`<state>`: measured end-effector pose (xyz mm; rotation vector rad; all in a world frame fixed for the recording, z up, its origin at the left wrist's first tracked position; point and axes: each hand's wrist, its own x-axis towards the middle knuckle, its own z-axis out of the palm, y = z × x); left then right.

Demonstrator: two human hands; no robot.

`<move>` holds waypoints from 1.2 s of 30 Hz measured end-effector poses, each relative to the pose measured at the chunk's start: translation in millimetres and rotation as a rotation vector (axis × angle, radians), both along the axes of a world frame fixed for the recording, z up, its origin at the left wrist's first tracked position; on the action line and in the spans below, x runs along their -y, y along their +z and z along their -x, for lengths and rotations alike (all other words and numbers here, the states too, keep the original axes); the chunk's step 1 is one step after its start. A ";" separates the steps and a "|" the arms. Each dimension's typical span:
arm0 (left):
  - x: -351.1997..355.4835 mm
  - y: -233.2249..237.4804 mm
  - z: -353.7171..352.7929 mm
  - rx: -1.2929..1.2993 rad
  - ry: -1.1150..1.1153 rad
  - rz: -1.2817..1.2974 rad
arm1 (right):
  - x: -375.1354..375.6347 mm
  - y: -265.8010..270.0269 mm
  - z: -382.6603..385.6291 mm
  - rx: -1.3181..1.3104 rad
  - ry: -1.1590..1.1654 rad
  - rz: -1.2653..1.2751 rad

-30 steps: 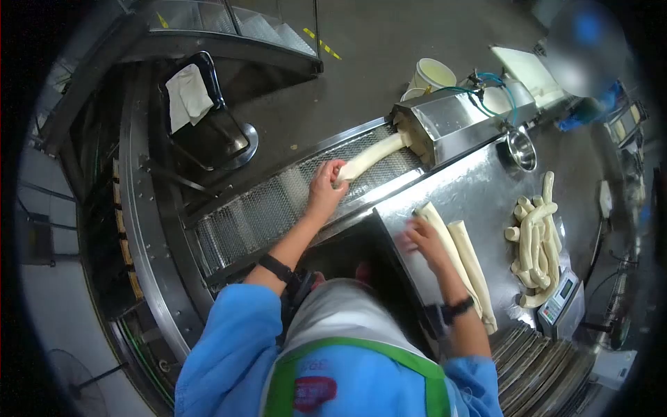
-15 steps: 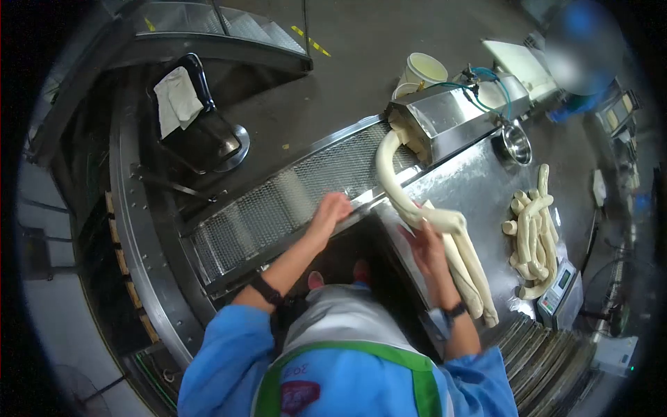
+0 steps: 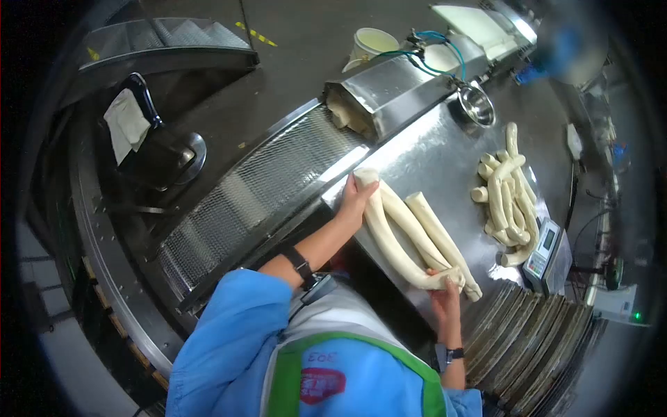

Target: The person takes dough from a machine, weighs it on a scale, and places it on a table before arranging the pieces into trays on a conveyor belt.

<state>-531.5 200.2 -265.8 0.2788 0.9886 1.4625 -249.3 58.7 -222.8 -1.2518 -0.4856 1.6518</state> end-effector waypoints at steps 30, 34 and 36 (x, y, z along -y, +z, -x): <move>22.4 64.0 -54.6 0.073 -0.315 -0.168 | -88.7 176.2 -54.1 0.559 -0.354 -0.563; -10.8 121.9 -36.9 -0.342 -0.525 -0.601 | -89.0 276.6 -89.1 0.768 -0.483 -1.032; -40.7 104.3 -2.1 -1.101 -0.244 -0.784 | -91.0 292.5 -86.2 0.987 -0.638 -1.127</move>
